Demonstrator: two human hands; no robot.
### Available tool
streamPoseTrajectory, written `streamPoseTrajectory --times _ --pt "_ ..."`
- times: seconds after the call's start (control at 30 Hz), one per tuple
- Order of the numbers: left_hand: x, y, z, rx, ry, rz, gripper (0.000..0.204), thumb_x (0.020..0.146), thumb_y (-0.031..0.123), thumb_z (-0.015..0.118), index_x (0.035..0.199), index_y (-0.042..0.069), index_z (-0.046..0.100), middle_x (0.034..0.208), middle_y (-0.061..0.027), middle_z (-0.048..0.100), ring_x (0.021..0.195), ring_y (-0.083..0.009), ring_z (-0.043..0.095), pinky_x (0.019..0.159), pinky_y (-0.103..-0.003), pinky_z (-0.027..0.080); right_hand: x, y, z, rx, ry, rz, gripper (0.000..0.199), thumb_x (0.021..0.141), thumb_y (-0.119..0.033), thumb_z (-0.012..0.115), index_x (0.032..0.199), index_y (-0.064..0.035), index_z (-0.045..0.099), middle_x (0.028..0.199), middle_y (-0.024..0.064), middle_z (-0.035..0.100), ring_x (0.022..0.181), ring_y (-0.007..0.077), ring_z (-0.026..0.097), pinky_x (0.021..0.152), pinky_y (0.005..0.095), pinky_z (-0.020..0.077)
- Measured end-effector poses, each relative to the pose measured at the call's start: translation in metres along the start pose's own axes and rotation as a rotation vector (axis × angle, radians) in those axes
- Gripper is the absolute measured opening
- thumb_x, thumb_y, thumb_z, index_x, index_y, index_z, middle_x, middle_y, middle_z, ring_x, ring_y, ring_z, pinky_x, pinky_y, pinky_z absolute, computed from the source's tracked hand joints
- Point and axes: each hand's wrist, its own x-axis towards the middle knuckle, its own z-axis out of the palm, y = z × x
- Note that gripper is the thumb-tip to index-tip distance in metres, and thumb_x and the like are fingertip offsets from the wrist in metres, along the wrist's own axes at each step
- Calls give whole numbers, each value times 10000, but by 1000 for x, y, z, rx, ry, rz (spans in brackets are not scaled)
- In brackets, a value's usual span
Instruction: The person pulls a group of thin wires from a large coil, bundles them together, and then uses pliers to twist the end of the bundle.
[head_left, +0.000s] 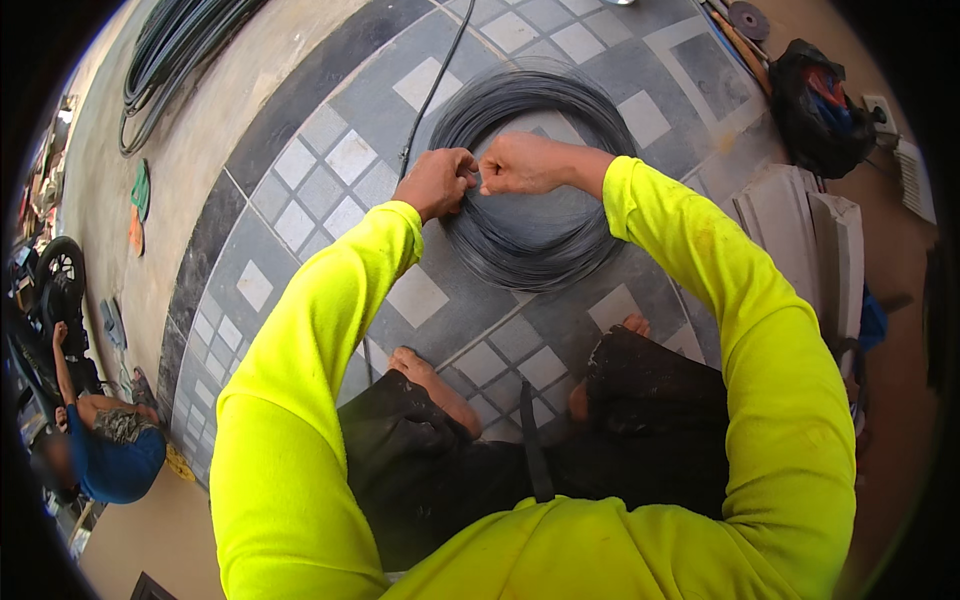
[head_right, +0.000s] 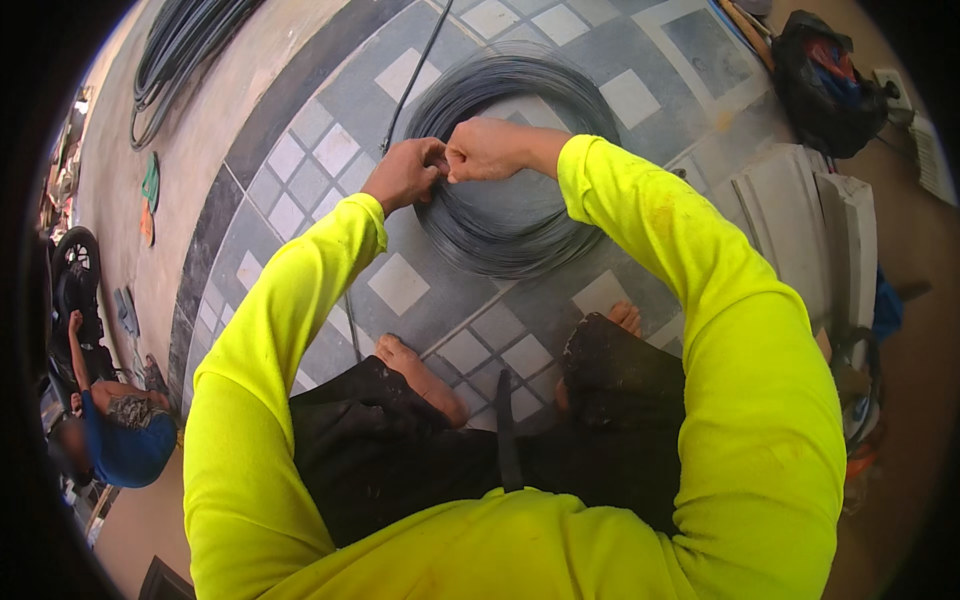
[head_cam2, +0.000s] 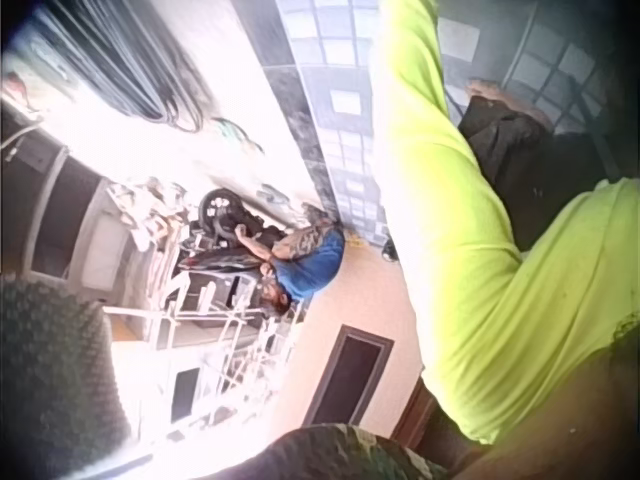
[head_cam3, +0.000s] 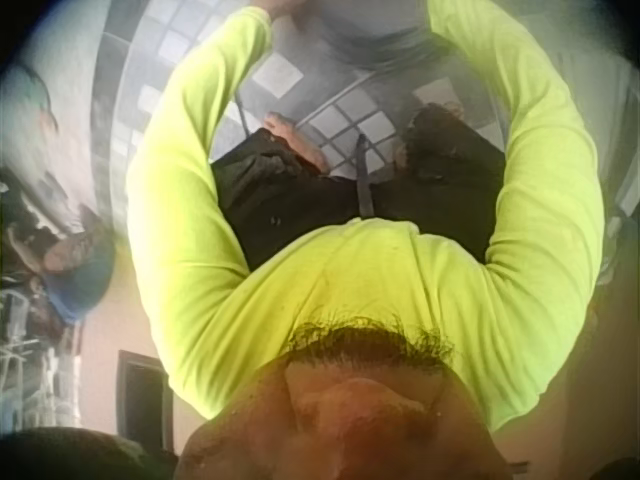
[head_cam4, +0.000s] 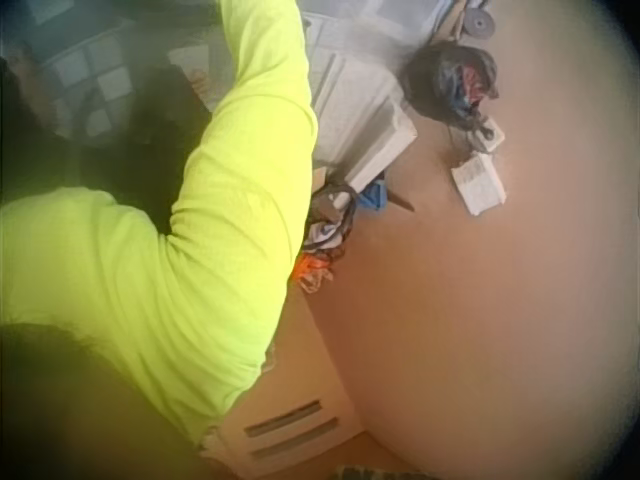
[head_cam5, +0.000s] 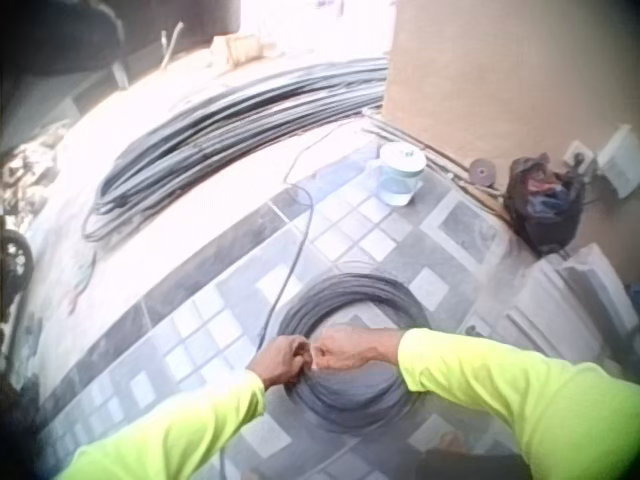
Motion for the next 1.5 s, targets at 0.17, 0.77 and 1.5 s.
streamPoseTrajectory --times 0.17,0.77,1.5 --pt "1 11 3 62 17 -27 352 878 -30 541 1215 -35 643 994 -154 743 706 -223 717 692 -345 584 -19 33 18 -338 -4 87 254 836 -283 711 774 -37 708 885 198 713 870 372 680 777 463 534" --pt "6 13 11 150 82 29 338 860 12 618 1195 -12 661 922 -175 737 719 -263 730 737 -366 576 3 59 36 -177 314 -10 147 834 -169 715 879 -61 626 916 123 594 842 301 612 776 406 477" --pt "4 14 -17 -152 -38 -145 319 898 17 491 1189 -23 613 895 -95 737 783 -166 699 759 -310 538 -20 23 19 -410 113 46 329 810 -367 743 883 -52 681 930 168 693 880 370 674 782 480 525"
